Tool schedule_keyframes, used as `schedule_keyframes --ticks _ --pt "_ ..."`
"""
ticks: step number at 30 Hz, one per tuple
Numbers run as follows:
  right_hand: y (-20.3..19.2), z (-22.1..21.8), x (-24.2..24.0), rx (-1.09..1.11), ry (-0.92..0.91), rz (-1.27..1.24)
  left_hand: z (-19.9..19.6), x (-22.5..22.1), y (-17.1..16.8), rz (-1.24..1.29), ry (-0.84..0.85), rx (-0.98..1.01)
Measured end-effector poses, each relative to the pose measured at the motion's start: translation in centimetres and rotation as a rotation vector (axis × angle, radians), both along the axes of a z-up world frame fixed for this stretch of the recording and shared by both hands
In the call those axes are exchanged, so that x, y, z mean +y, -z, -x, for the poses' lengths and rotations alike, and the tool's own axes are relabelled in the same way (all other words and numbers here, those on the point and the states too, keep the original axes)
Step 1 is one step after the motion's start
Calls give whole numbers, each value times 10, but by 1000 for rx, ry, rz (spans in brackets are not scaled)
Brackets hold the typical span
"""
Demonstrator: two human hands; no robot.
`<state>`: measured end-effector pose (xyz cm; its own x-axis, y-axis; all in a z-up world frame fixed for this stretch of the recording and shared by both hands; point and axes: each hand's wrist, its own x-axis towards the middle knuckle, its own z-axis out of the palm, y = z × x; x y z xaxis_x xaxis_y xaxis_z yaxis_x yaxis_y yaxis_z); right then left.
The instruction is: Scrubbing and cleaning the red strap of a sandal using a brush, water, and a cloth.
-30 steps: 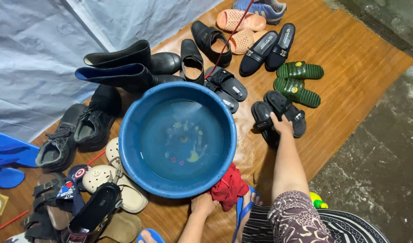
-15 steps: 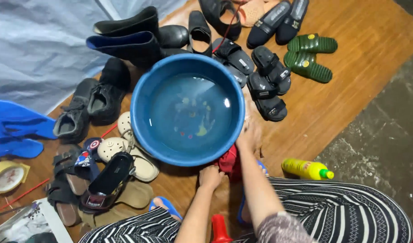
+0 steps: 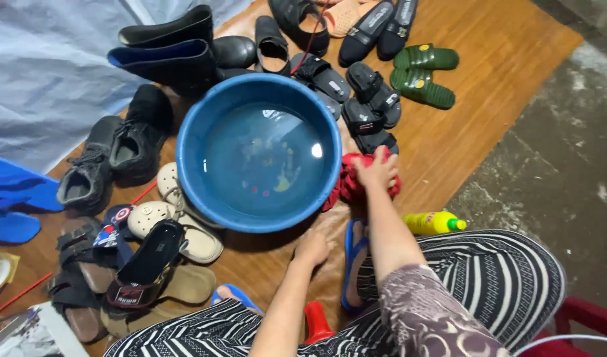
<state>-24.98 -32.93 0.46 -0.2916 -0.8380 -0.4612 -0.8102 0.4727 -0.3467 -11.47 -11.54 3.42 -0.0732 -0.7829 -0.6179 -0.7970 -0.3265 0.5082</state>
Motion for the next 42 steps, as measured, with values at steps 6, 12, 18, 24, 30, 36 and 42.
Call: schedule_keyframes --ticks 6,12,18,24,30,36,42 --pt "76 -31 41 254 -526 -35 -4 7 59 49 -90 67" --pt "205 -3 22 -122 -840 -58 -3 7 106 23 -118 45" --pt "65 77 4 97 295 -115 -3 -1 19 -102 -75 -67" --pt "86 110 -49 -33 697 254 -3 19 80 -99 -132 47" --pt "79 114 -145 26 246 290 9 26 111 -117 10 -115" --pt "132 147 -169 49 20 65 12 21 103 -206 36 -134" --pt "73 114 -91 71 379 15 22 20 115 -148 48 -165"
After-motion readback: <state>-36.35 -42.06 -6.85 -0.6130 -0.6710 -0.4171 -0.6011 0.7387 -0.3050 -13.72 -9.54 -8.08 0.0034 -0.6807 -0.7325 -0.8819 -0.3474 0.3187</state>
